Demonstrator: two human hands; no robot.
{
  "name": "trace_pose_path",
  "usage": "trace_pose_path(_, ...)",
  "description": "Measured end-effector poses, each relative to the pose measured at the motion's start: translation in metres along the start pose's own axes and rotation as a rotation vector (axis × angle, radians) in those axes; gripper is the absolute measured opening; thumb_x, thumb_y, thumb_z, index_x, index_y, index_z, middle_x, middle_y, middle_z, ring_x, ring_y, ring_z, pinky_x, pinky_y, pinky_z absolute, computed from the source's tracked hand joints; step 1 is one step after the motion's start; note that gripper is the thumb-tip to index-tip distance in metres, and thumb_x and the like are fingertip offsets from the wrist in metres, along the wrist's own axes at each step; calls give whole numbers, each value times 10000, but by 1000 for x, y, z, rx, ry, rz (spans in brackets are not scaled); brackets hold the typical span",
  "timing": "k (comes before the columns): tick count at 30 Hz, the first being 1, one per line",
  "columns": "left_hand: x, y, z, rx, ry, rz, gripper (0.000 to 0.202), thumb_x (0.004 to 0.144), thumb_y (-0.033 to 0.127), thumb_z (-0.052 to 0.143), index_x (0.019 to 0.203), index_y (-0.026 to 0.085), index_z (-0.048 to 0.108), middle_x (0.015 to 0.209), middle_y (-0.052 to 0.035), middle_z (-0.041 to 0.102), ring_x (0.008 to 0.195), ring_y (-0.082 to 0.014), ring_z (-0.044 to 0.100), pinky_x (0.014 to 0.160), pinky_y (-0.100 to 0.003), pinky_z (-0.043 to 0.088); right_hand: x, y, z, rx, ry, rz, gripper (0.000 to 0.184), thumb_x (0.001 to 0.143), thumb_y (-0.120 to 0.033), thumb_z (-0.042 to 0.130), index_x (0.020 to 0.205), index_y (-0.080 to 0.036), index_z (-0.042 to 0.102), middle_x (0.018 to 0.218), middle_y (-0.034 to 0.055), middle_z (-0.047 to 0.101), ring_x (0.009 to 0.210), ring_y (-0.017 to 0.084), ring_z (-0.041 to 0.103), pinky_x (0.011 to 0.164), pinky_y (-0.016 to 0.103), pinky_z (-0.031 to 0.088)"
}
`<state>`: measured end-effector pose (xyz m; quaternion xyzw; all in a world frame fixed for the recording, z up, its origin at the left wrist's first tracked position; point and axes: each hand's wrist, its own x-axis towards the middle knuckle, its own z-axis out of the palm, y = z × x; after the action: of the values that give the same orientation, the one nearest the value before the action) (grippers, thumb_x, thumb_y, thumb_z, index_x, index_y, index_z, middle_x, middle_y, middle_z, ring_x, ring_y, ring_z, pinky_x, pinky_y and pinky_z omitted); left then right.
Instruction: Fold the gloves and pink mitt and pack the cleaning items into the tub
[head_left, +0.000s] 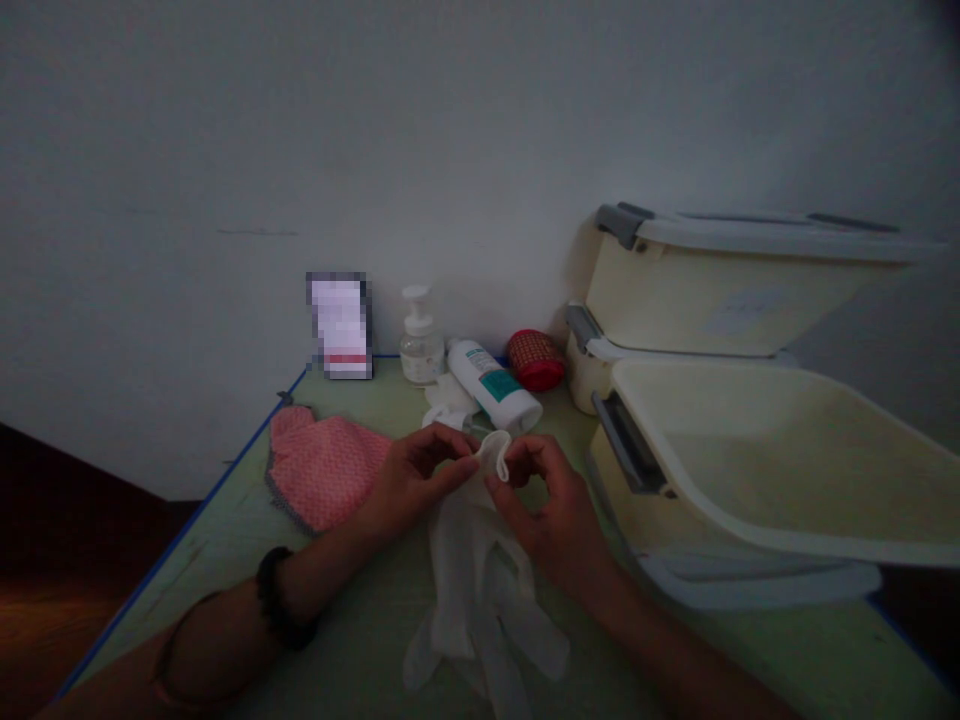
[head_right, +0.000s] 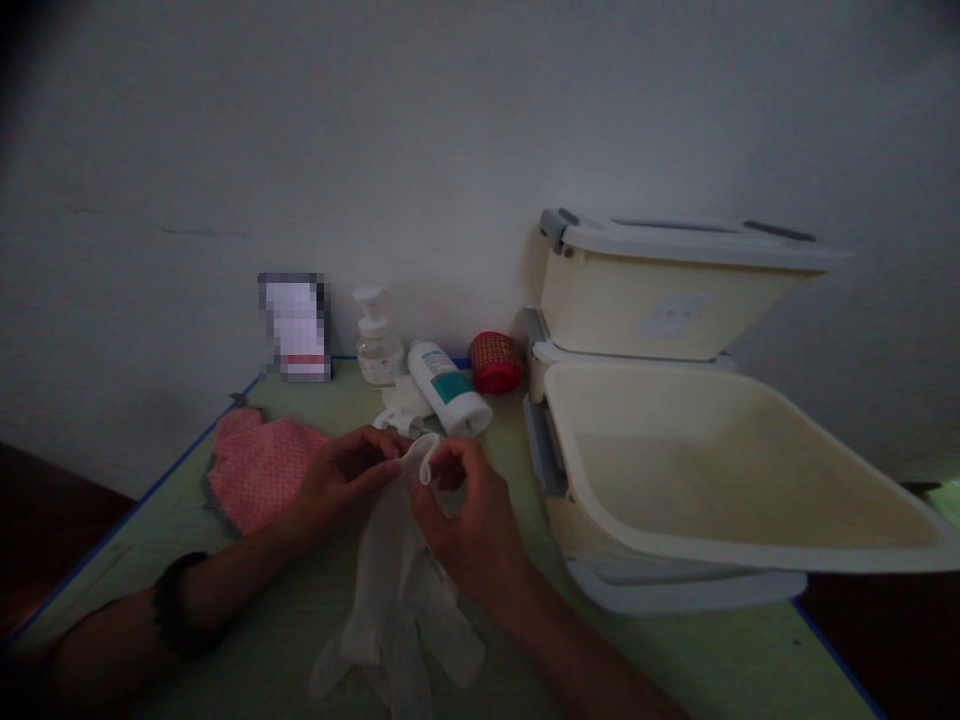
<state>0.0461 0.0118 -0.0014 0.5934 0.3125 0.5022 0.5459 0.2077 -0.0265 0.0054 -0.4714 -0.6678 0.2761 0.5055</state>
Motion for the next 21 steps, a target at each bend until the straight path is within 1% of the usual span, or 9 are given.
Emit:
trace_pose_path(5,1,-7,-1,97,-60,130,74,712,142,668,766,150,618,831,-42,634,835,-165,591,786,-305,457,0,0,-1,-13,1,-29,149,738,-161,549,850,-211,465,749,-14,504,678,127,471,636,273,409)
trace_pose_path(9,1,-8,-2,152,-74,185,95,704,115,671,779,158,630,836,-41,631,825,-160,584,762,-293,457,1,0,-1,6,-35,-42,165,740,-134,537,879,-209,488,796,-4,540,696,127,494,651,277,421)
trace_pose_path(14,1,-5,-1,151,-82,181,87,707,130,670,780,153,629,838,-50,628,832,-168,583,744,-293,461,1,0,-1,11,-42,-39,182,743,-141,540,912,-207,520,814,5,576,705,136,528,660,289,439)
trace_pose_path(17,2,-5,0,95,-77,174,139,686,137,689,795,156,606,832,-38,609,804,-152,575,700,-264,466,1,-2,-2,15,-70,-42,208,763,-142,521,960,-205,546,847,22,604,719,141,550,662,291,455)
trace_pose_path(21,2,-5,2,27,0,135,210,646,144,722,780,161,561,804,-9,583,744,-122,564,660,-232,463,2,-3,-3,29,-126,-116,277,801,-123,462,1044,-218,556,988,51,611,843,157,568,743,317,465)
